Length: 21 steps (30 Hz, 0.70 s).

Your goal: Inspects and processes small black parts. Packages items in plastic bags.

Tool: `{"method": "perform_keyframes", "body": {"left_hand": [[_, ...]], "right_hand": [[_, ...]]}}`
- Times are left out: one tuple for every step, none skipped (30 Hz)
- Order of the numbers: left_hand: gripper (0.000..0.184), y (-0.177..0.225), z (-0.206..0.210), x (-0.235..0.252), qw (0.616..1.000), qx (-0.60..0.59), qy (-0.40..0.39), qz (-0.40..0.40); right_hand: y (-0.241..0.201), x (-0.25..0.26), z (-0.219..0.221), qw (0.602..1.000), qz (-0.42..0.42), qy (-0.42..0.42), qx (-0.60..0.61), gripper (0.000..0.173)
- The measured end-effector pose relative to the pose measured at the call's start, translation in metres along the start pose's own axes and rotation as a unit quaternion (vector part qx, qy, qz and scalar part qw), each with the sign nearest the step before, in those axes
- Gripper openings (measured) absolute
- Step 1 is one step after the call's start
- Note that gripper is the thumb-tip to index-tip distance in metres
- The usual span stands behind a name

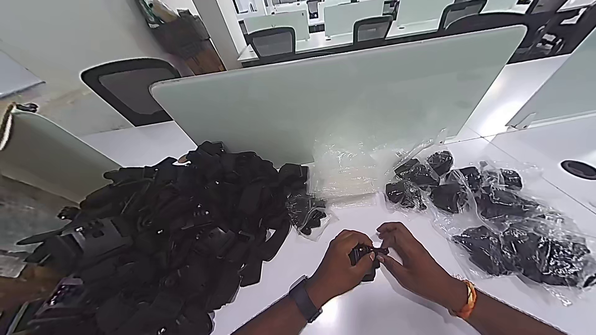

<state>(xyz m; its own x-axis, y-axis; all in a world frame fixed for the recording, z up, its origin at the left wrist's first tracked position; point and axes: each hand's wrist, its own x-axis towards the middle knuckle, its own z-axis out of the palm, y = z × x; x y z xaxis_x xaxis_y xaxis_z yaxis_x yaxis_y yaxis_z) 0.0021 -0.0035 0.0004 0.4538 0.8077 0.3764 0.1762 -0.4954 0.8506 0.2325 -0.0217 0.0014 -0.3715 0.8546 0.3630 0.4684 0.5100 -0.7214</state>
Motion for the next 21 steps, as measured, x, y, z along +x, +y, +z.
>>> {"method": "perform_keyframes", "body": {"left_hand": [[0.017,0.0,0.0,0.0,1.0,-0.001,0.0,-0.001],[0.018,-0.001,0.0,0.0,1.0,-0.003,0.0,0.0],[0.018,-0.001,0.0,0.0,1.0,-0.004,0.0,0.001],[0.018,-0.001,0.0,0.0,1.0,-0.004,0.0,0.002],[0.017,-0.002,0.0,0.0,1.0,-0.004,0.0,0.003],[0.017,-0.002,0.0,0.0,1.0,-0.005,0.0,0.004],[0.016,-0.001,0.0,0.0,1.0,-0.005,-0.001,0.004],[0.016,-0.001,0.0,0.0,1.0,-0.005,-0.003,0.003],[0.016,-0.001,0.0,0.0,1.0,-0.003,-0.003,-0.001],[0.016,-0.001,-0.001,0.0,1.0,0.001,0.0,-0.004],[0.015,-0.001,0.0,0.0,1.0,0.005,0.003,-0.007],[0.013,-0.001,0.0,-0.001,1.0,0.009,0.006,-0.008],[0.012,-0.001,-0.001,-0.001,1.0,0.013,0.004,-0.007],[0.011,-0.001,-0.001,-0.002,1.0,0.019,0.0,-0.002],[0.01,-0.001,-0.001,-0.003,1.0,0.026,-0.009,0.01],[0.01,-0.002,-0.001,-0.004,0.999,0.033,-0.023,0.026],[0.011,-0.002,-0.001,-0.005,0.997,0.036,-0.045,0.044],[0.012,-0.002,0.0,-0.005,0.995,0.037,-0.071,0.064],[0.013,-0.001,0.001,-0.005,0.991,0.037,-0.097,0.088],[0.015,0.0,0.003,-0.005,0.986,0.035,-0.12,0.11],[0.016,0.001,0.003,-0.004,0.981,0.036,-0.141,0.129]], "right_hand": [[-0.001,0.0,0.0,1.0,0.001,-0.002,-0.005,0.026],[-0.002,0.0,-0.001,1.0,0.002,-0.011,-0.017,0.034],[-0.002,0.0,-0.002,0.999,0.001,-0.022,-0.036,0.038],[-0.002,-0.001,-0.002,0.998,-0.001,-0.03,-0.055,0.038],[-0.002,-0.001,-0.002,0.997,-0.004,-0.035,-0.068,0.036],[-0.001,-0.001,-0.001,0.997,-0.006,-0.034,-0.074,0.034],[-0.001,-0.001,-0.002,0.996,-0.008,-0.032,-0.077,0.033],[0.0,-0.001,-0.002,0.997,-0.01,-0.029,-0.075,0.031],[0.001,-0.001,-0.002,0.997,-0.013,-0.025,-0.067,0.029],[0.002,0.001,-0.003,0.998,-0.017,-0.021,-0.057,0.027],[0.004,0.002,-0.004,0.999,-0.019,-0.015,-0.042,0.025],[0.005,0.003,-0.006,1.0,-0.014,-0.007,-0.023,0.023],[0.007,0.004,-0.008,1.0,-0.008,0.007,0.0,0.021],[0.009,0.006,-0.009,1.0,0.0,0.024,0.019,0.02],[0.01,0.008,-0.01,0.998,0.008,0.043,0.035,0.018],[0.012,0.009,-0.01,0.997,0.018,0.061,0.05,0.017],[0.012,0.01,-0.01,0.994,0.024,0.08,0.063,0.016],[0.011,0.01,-0.01,0.992,0.025,0.097,0.074,0.016],[0.009,0.009,-0.01,0.991,0.022,0.108,0.073,0.018],[0.007,0.008,-0.011,0.992,0.014,0.114,0.057,0.022],[0.006,0.008,-0.011,0.993,0.002,0.114,0.031,0.026]]}}
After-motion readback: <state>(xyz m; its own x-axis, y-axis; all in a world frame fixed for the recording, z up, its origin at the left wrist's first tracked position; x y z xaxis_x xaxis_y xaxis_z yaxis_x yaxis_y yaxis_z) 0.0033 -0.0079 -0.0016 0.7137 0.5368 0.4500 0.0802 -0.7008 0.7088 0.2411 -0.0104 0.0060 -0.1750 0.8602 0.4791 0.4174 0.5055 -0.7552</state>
